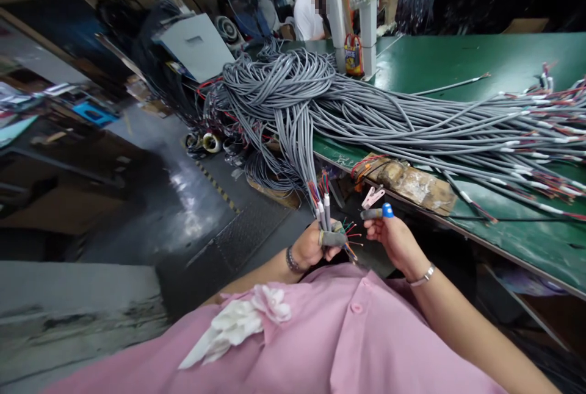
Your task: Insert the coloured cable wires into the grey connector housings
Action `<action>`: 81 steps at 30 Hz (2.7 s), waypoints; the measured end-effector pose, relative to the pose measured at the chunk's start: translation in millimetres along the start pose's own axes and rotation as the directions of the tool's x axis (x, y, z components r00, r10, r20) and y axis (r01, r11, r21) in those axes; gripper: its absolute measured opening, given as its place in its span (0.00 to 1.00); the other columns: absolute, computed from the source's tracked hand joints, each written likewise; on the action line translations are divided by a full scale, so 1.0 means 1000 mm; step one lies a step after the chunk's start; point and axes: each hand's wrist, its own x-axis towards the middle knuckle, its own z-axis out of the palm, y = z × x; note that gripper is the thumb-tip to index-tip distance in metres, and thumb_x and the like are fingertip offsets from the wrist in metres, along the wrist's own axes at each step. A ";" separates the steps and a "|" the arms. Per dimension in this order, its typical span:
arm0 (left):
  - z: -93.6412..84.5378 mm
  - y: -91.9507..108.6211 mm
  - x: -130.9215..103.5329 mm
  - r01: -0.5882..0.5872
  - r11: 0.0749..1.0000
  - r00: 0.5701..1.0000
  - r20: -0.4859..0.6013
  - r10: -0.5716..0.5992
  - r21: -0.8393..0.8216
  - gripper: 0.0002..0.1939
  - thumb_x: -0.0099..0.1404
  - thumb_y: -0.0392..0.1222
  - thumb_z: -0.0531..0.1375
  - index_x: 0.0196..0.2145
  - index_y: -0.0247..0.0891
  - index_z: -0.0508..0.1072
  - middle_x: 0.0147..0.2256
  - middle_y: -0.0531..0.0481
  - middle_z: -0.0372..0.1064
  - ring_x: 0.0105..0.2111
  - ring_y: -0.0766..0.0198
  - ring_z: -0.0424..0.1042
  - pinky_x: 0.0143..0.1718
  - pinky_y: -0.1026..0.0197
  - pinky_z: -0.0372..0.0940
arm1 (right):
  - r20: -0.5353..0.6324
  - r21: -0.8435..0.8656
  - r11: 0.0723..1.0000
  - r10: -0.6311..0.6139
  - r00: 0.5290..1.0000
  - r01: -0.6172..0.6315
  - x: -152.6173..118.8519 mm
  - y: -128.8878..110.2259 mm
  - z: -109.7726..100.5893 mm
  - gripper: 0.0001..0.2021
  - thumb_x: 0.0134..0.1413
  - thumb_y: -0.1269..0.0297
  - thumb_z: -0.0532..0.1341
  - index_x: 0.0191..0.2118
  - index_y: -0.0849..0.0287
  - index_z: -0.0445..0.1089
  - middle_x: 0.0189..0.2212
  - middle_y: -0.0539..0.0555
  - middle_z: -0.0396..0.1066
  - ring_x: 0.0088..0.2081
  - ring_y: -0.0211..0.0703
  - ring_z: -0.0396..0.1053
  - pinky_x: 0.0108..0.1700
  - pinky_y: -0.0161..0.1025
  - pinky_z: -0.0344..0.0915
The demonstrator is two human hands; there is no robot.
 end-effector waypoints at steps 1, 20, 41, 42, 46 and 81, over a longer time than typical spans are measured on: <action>0.001 0.002 0.003 0.014 1.000 1.000 0.011 -0.014 -0.028 0.16 0.47 0.44 0.68 0.21 0.34 0.64 0.13 0.56 0.61 0.10 0.73 0.56 0.11 0.69 0.49 | -0.008 0.009 1.000 0.006 1.000 -0.006 0.003 -0.001 -0.004 0.27 0.56 0.39 0.52 0.36 0.60 0.74 0.31 0.56 0.71 0.28 0.38 0.65 0.33 0.37 0.65; 0.014 0.002 0.052 0.040 0.985 0.997 0.068 -0.029 -0.167 0.15 0.45 0.44 0.67 0.22 0.34 0.65 0.14 0.57 0.60 0.11 0.72 0.57 0.10 0.68 0.50 | -0.094 0.221 0.966 -0.116 0.989 0.135 0.035 -0.020 0.018 0.21 0.46 0.43 0.64 0.34 0.57 0.74 0.25 0.51 0.70 0.25 0.38 0.64 0.28 0.37 0.64; 0.014 0.003 0.053 0.078 0.988 0.995 0.065 -0.069 -0.137 0.13 0.46 0.43 0.66 0.22 0.34 0.66 0.12 0.55 0.60 0.10 0.72 0.57 0.11 0.70 0.48 | -0.161 0.134 0.974 -0.163 0.973 0.185 0.033 -0.023 0.025 0.22 0.43 0.40 0.64 0.29 0.57 0.71 0.22 0.50 0.68 0.24 0.40 0.63 0.29 0.39 0.62; 0.014 0.003 0.053 0.078 0.988 0.995 0.066 -0.070 -0.136 0.13 0.46 0.42 0.66 0.21 0.34 0.66 0.12 0.55 0.60 0.10 0.72 0.57 0.10 0.70 0.48 | -0.157 0.144 0.974 -0.152 0.976 0.175 0.033 -0.023 0.026 0.22 0.44 0.40 0.64 0.30 0.57 0.71 0.22 0.50 0.68 0.24 0.40 0.63 0.30 0.39 0.63; 0.014 0.001 0.054 0.065 0.985 0.997 0.061 -0.056 -0.160 0.12 0.47 0.42 0.65 0.22 0.34 0.66 0.13 0.55 0.61 0.10 0.72 0.57 0.10 0.69 0.48 | -0.121 0.199 0.969 -0.127 0.985 0.149 0.031 -0.023 0.024 0.22 0.44 0.40 0.64 0.31 0.57 0.71 0.24 0.51 0.69 0.25 0.40 0.64 0.30 0.39 0.64; 0.019 -0.004 0.043 -0.045 0.997 0.998 -0.045 0.042 -0.068 0.14 0.50 0.46 0.66 0.22 0.34 0.66 0.14 0.55 0.61 0.12 0.72 0.57 0.12 0.68 0.49 | -0.003 0.296 0.954 -0.055 0.999 0.053 0.030 -0.018 0.011 0.20 0.47 0.43 0.63 0.34 0.57 0.73 0.28 0.52 0.72 0.25 0.37 0.66 0.27 0.35 0.65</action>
